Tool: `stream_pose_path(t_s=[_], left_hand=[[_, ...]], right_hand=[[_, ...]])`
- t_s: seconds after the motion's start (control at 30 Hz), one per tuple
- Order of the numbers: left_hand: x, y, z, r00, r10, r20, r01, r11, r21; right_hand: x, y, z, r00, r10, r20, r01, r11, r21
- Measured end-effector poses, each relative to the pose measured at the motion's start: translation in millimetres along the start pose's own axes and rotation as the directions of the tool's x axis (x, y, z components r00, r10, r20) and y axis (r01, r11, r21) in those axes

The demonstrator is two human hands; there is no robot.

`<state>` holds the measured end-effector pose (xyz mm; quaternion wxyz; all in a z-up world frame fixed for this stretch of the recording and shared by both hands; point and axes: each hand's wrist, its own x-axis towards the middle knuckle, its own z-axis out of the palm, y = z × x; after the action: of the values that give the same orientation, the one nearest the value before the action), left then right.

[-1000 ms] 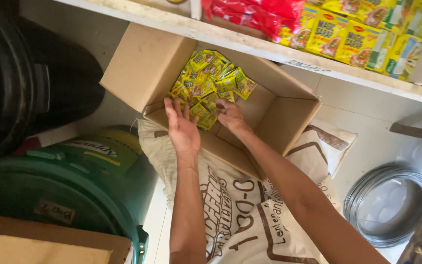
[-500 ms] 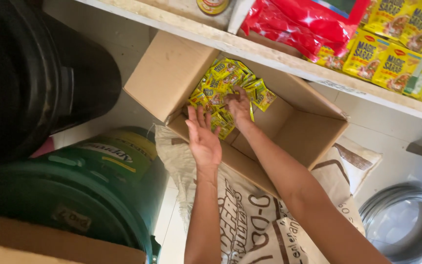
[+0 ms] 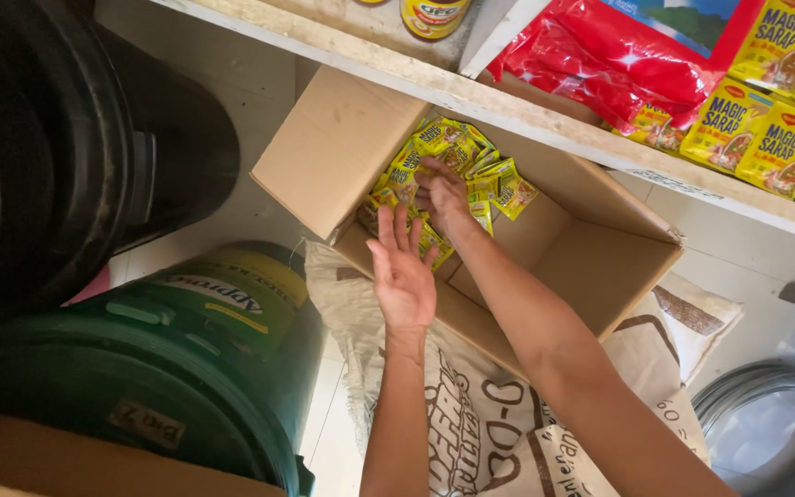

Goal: Stocking seasoning packets from a box onto a grocery store shelf.

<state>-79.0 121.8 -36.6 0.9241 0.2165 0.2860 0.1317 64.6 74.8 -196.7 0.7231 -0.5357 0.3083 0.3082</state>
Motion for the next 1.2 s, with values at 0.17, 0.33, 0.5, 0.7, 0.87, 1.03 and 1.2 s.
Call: stream_pose_path(t_s=[0.17, 0.33, 0.5, 0.7, 0.87, 1.03, 1.2], left_hand=[[0, 3, 3, 1.000, -0.003, 0.011, 0.003, 1.000, -0.004], [4, 1, 2, 1.000, -0.021, -0.011, 0.021, 1.000, -0.014], [8, -4, 1, 0.999, -0.015, -0.046, 0.020, 0.994, 0.105], [6, -15, 8, 0.993, -0.071, -0.092, 0.093, 0.961, 0.261], [-31, -16, 24, 0.935, -0.235, 0.266, 0.230, 0.972, 0.049], [-55, -38, 46, 0.934, -0.281, 0.222, 0.239, 0.951, 0.196], [-82, -51, 51, 0.973, -0.167, 0.159, 0.142, 0.978, 0.155]], right_hand=[[12, 7, -3, 0.988, -0.147, -0.047, 0.149, 0.988, 0.048], [16, 17, -47, 0.968, -0.244, -0.066, 0.245, 0.969, 0.016], [-56, -20, -65, 0.910, -0.407, 0.073, 0.412, 0.909, -0.060], [-186, -71, -76, 0.780, -0.578, 0.239, 0.615, 0.779, -0.121], [-257, -90, -97, 0.733, -0.599, 0.323, 0.674, 0.702, -0.230], [-276, -81, -134, 0.672, -0.648, 0.359, 0.740, 0.570, -0.357], [-302, -76, -155, 0.689, -0.624, 0.368, 0.724, 0.581, -0.371]])
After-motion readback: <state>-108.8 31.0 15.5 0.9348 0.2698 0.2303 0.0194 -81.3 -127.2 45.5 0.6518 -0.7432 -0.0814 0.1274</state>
